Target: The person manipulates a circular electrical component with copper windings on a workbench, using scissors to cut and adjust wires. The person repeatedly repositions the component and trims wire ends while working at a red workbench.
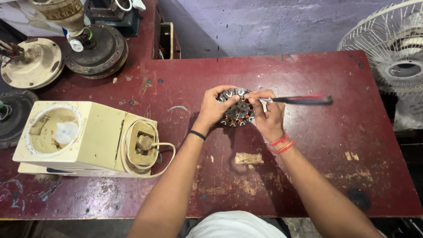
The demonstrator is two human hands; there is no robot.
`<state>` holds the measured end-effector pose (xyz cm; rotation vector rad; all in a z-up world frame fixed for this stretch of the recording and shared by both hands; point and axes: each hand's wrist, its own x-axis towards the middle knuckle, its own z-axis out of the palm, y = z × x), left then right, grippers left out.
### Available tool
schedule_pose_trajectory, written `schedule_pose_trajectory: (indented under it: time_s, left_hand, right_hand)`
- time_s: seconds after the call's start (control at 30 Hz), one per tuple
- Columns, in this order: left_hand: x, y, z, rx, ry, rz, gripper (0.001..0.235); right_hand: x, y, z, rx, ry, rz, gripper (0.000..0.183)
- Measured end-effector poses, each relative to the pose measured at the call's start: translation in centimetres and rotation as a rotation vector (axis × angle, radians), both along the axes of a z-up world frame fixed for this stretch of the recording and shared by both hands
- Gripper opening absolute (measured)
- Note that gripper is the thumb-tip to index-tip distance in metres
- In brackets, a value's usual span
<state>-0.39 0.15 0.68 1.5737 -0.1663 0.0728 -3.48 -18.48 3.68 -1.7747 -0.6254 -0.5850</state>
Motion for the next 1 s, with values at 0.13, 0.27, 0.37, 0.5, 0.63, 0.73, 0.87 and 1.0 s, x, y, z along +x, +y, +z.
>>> schedule_pose_trajectory:
  time_s: [0.13, 0.27, 0.37, 0.5, 0.63, 0.73, 0.87, 1.0]
  left_hand:
    - [0.0, 0.1, -0.1, 0.001, -0.018, 0.000, 0.027]
    - [-0.2, 0.1, 0.7, 0.011, 0.015, 0.003, 0.028]
    - [-0.9, 0.1, 1.3, 0.058, -0.013, 0.023, 0.030]
    - [-2.4, 0.5, 2.4, 0.037, -0.115, 0.029, 0.040]
    - [-3.8, 0.8, 2.9, 0.248, -0.290, 0.046, 0.046]
    - [-4.9, 0.7, 3.1, 0.306, -0.286, 0.024, 0.049]
    - [-5.3, 0.7, 3.2, 0.377, -0.324, 0.031, 0.042]
    - [-5.3, 1.3, 3.3, 0.368, -0.335, 0.024, 0.031]
  right_hand:
    - [-0.2, 0.5, -1.3, 0.080, -0.001, -0.015, 0.010]
    - [0.1, -1.2, -1.1, -0.047, 0.004, -0.023, 0.012]
    - [-0.8, -3.0, -1.7, 0.198, 0.284, -0.238, 0.011]
    - [-3.5, -6.2, -2.9, 0.080, 0.556, -0.437, 0.013]
    - [-5.9, -9.2, -3.8, -0.097, 0.718, -0.510, 0.017]
    - [-6.9, -9.9, -4.0, -0.297, 0.760, -0.567, 0.021]
    - [-7.7, -9.5, -3.6, -0.379, 0.819, -0.620, 0.023]
    - [-7.8, -8.4, -2.2, -0.494, 0.753, -0.645, 0.028]
